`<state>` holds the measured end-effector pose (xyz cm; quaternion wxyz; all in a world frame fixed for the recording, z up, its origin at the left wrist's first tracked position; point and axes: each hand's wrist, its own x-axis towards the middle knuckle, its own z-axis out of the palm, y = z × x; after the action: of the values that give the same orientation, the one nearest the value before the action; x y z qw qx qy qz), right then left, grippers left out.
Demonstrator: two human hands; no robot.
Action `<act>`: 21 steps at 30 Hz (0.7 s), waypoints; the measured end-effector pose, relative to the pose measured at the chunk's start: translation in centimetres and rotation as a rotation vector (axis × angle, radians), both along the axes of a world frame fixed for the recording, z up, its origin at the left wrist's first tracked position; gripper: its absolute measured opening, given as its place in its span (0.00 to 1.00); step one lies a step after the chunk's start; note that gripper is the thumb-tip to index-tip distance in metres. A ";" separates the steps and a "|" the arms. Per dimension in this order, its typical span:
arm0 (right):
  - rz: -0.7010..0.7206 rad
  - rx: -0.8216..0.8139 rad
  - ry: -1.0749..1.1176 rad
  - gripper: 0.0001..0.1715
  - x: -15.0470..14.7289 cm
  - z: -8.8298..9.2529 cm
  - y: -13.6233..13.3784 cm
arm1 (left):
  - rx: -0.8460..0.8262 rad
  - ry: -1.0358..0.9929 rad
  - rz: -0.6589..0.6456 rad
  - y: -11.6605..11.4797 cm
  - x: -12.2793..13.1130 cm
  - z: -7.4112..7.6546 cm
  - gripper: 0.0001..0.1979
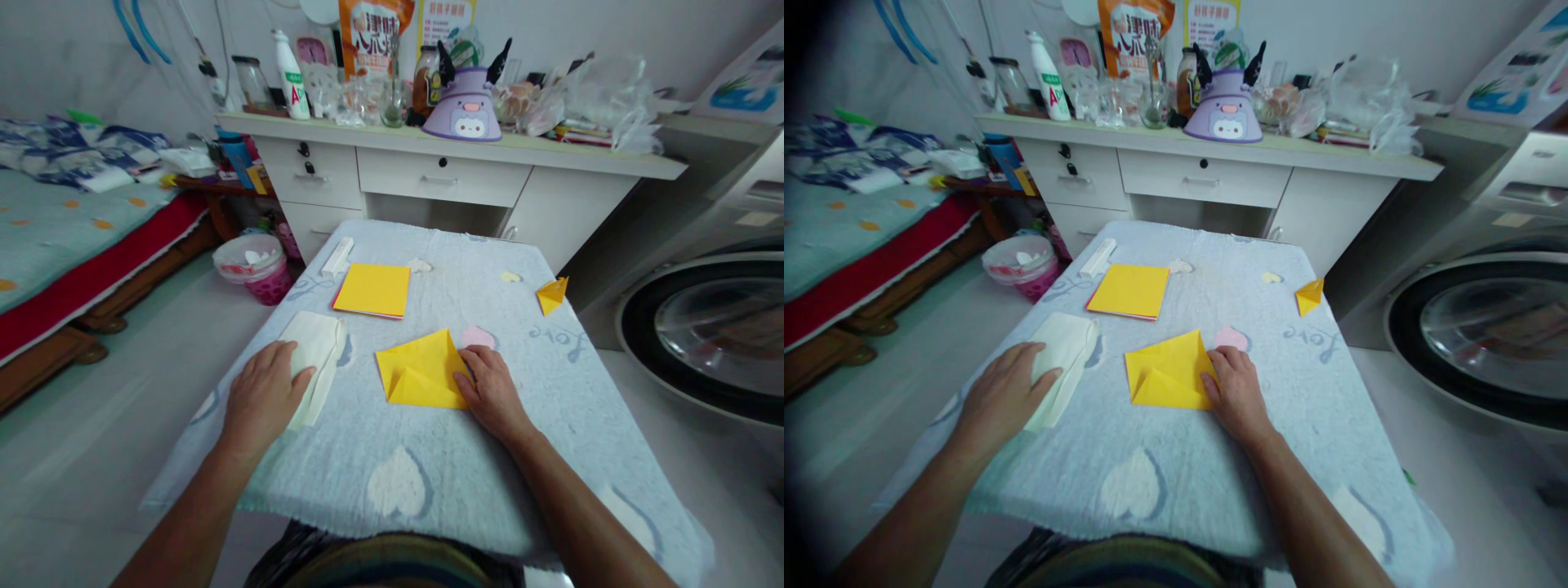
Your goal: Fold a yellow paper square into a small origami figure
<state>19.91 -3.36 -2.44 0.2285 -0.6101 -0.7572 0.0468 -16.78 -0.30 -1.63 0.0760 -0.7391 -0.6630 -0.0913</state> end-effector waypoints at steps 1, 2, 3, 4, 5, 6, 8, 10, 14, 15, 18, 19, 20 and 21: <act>-0.003 -0.002 -0.002 0.18 0.0 0.0 0.0 | -0.004 0.002 0.007 0.0 0.0 -0.1 0.26; -0.004 -0.002 -0.005 0.18 0.0 0.0 0.0 | -0.009 0.006 0.017 0.1 -0.1 -0.1 0.27; -0.005 -0.001 -0.007 0.18 0.0 0.0 0.0 | -0.014 0.014 0.029 0.1 -0.1 -0.2 0.27; -0.006 -0.001 -0.009 0.18 0.0 0.0 0.0 | -0.019 0.023 0.039 0.0 -0.1 -0.2 0.28; -0.007 -0.001 -0.010 0.18 0.0 0.0 0.0 | -0.023 0.034 0.047 0.0 0.0 -0.1 0.29; -0.008 -0.002 -0.010 0.18 0.0 0.1 0.0 | -0.028 0.044 0.051 0.0 0.1 0.0 0.29; -0.010 -0.007 -0.007 0.18 -0.1 0.1 0.0 | -0.041 0.064 0.055 0.0 0.3 0.4 0.28; -0.009 -0.015 -0.003 0.18 -0.1 0.2 0.0 | -0.068 0.084 0.074 0.0 0.8 1.0 0.28; -0.003 -0.025 0.014 0.18 -0.1 0.3 0.1 | -0.148 0.096 0.142 0.4 1.9 2.2 0.31; -0.001 -0.024 0.018 0.18 0.0 0.3 0.1 | -0.174 0.095 0.155 0.5 2.2 2.5 0.32; 0.009 -0.018 0.032 0.18 0.1 0.2 0.2 | -0.245 0.101 0.177 0.7 2.9 3.4 0.34; 0.014 -0.016 0.037 0.17 0.2 0.1 0.2 | -0.262 0.102 0.175 0.8 2.9 3.7 0.34; 0.017 -0.014 0.042 0.17 0.3 0.0 0.2 | -0.277 0.100 0.173 1.0 2.9 4.1 0.34; 0.020 -0.014 0.046 0.17 0.3 0.0 0.2 | -0.298 0.096 0.166 1.1 2.7 4.5 0.34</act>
<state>20.21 -3.14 -2.45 0.2414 -0.6030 -0.7573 0.0684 -14.04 0.80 2.88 0.0047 -0.6885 -0.7235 0.0499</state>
